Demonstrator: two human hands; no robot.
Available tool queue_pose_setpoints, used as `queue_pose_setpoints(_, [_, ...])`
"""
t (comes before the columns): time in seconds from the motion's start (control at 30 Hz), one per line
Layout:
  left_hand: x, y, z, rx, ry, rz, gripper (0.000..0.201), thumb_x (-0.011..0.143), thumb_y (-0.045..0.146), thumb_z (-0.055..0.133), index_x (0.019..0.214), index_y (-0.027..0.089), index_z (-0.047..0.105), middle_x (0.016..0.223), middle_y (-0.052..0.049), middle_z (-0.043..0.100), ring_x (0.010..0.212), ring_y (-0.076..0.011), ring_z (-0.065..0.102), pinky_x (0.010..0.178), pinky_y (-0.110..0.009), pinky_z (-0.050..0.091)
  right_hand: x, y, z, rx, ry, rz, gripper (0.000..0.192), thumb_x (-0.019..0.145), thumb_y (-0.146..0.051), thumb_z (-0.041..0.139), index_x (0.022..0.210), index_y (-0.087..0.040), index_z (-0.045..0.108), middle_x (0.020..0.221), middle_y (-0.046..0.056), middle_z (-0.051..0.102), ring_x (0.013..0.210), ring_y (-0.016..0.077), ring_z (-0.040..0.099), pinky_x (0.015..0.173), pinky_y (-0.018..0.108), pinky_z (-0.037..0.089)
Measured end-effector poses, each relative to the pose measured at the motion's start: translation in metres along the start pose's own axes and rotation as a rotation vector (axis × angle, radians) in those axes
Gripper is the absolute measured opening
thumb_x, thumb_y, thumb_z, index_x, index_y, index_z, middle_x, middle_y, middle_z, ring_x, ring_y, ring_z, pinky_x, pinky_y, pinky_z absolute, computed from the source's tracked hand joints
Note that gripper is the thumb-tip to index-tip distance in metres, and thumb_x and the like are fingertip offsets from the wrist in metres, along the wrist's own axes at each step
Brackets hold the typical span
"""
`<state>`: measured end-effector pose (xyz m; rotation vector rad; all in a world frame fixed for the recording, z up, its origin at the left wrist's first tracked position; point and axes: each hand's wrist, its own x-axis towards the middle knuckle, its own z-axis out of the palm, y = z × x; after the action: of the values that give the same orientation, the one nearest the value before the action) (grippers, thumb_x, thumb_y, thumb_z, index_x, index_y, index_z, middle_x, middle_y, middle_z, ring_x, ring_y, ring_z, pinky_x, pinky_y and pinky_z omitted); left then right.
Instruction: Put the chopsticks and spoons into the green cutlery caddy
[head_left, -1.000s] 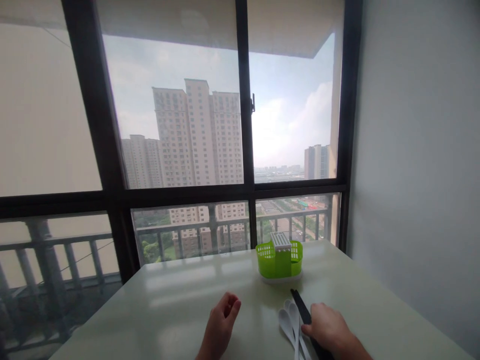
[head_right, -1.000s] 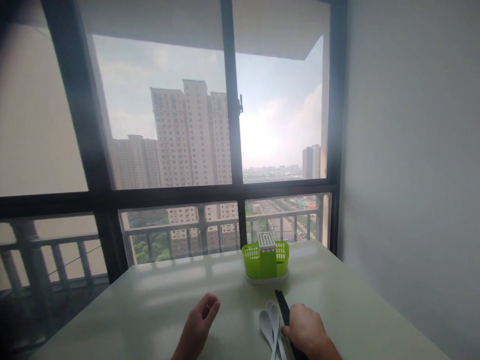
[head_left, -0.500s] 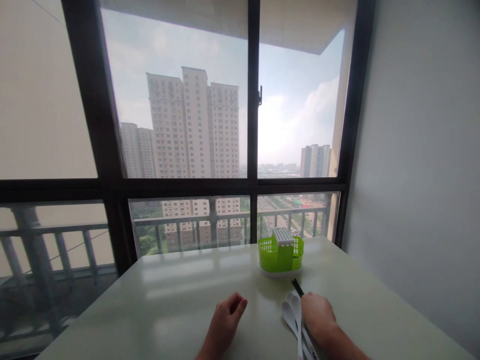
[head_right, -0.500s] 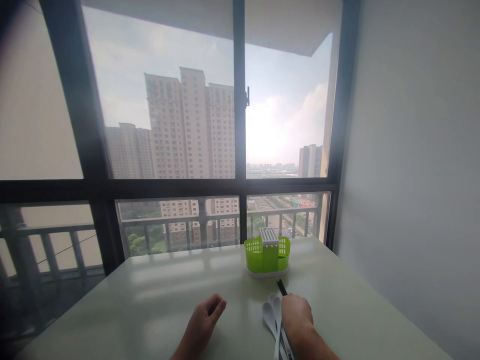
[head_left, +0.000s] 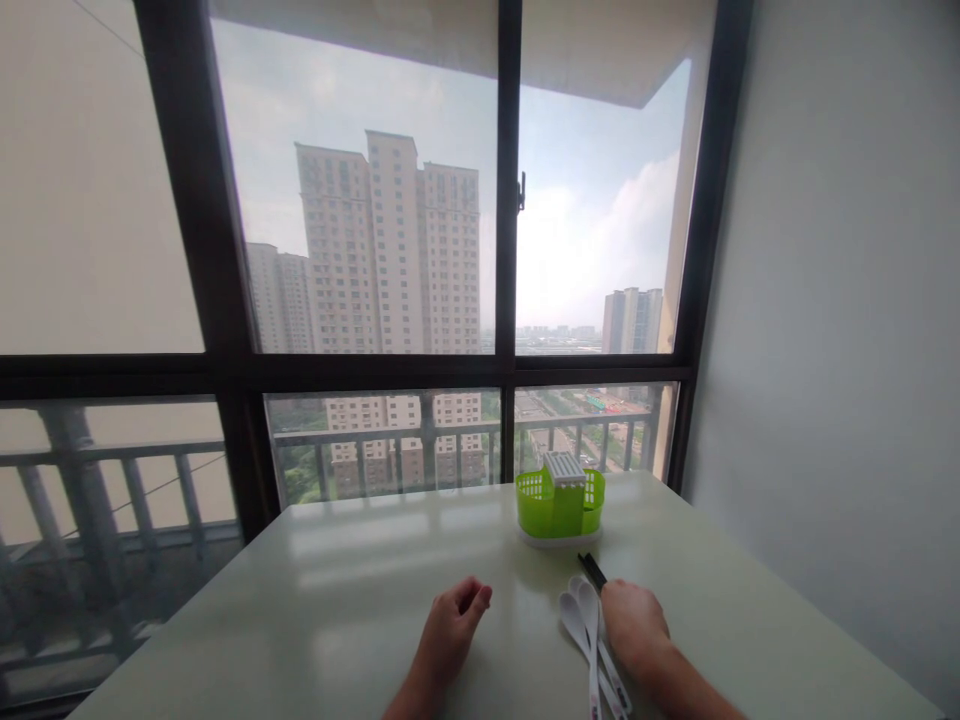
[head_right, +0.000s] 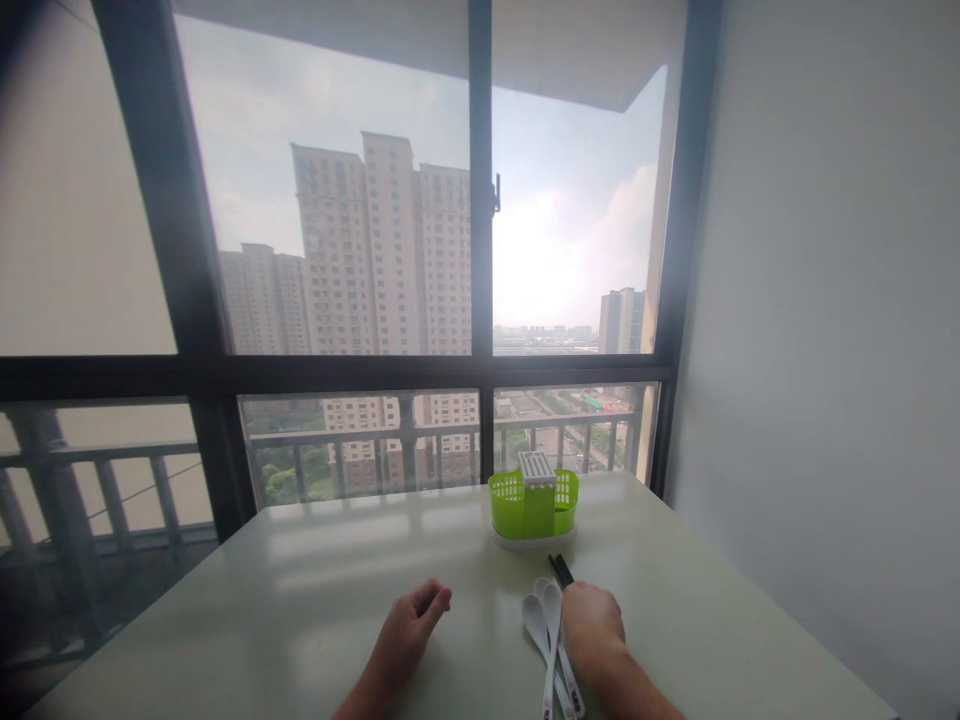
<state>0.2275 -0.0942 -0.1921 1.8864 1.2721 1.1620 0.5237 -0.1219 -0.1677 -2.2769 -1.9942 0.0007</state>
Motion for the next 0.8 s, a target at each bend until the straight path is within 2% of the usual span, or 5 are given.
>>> queue_pose_setpoints(0.23, [0.002,0.001,0.0,-0.045,-0.016,-0.019,0.051,0.091,0.065,0.048,0.072,0.018,0.059,0.062,0.005,0.041,0.061,-0.0127,0.038,0.059,-0.024,0.028,-0.001,0.015,-0.011,-0.04,0.021,0.025,0.028,0.081,-0.002,0.053,0.094,-0.012,0.075,0.1,0.019,0.076,0.092,0.0279,0.075,0.075,0.03,0.05])
queue_pose_setpoints(0.4, [0.0,0.008,0.0,-0.066,-0.007,-0.016,0.048,0.088,0.064,0.055,0.074,0.018,0.061,0.062,0.005,0.044,0.061,-0.0127,0.041,0.059,-0.023,0.03,0.0,0.013,-0.046,0.059,0.177,0.032,0.016,0.081,-0.016,0.054,0.083,-0.014,0.07,0.087,0.015,0.074,0.08,0.0245,0.072,0.065,0.028,0.042])
queue_pose_setpoints(0.57, [-0.005,0.016,0.004,-0.151,-0.092,-0.003,0.049,0.087,0.063,0.059,0.096,0.017,0.073,0.065,0.002,0.055,0.062,-0.0133,0.046,0.059,-0.023,0.034,-0.001,-0.034,-0.071,0.522,0.248,-0.164,0.008,0.077,-0.024,0.059,0.073,-0.019,0.062,0.072,0.003,0.069,0.069,0.0163,0.062,0.062,0.025,0.039])
queue_pose_setpoints(0.67, [-0.007,0.019,0.007,-0.273,-0.212,-0.056,0.054,0.083,0.065,0.063,0.102,0.016,0.076,0.079,-0.005,0.069,0.062,-0.0131,0.05,0.058,-0.024,0.039,0.0,-0.074,-0.057,0.889,0.214,-0.309,0.008,0.08,-0.024,0.057,0.078,-0.019,0.062,0.071,0.0,0.066,0.064,0.0134,0.059,0.061,0.024,0.042])
queue_pose_setpoints(0.8, [-0.007,0.021,0.009,-0.436,-0.332,-0.088,0.055,0.079,0.064,0.068,0.102,0.015,0.076,0.092,-0.009,0.074,0.059,-0.0113,0.052,0.057,-0.025,0.043,-0.001,-0.11,-0.022,1.228,0.128,-0.35,0.006,0.081,-0.024,0.055,0.082,-0.019,0.059,0.071,-0.003,0.063,0.058,0.0122,0.057,0.054,0.023,0.042])
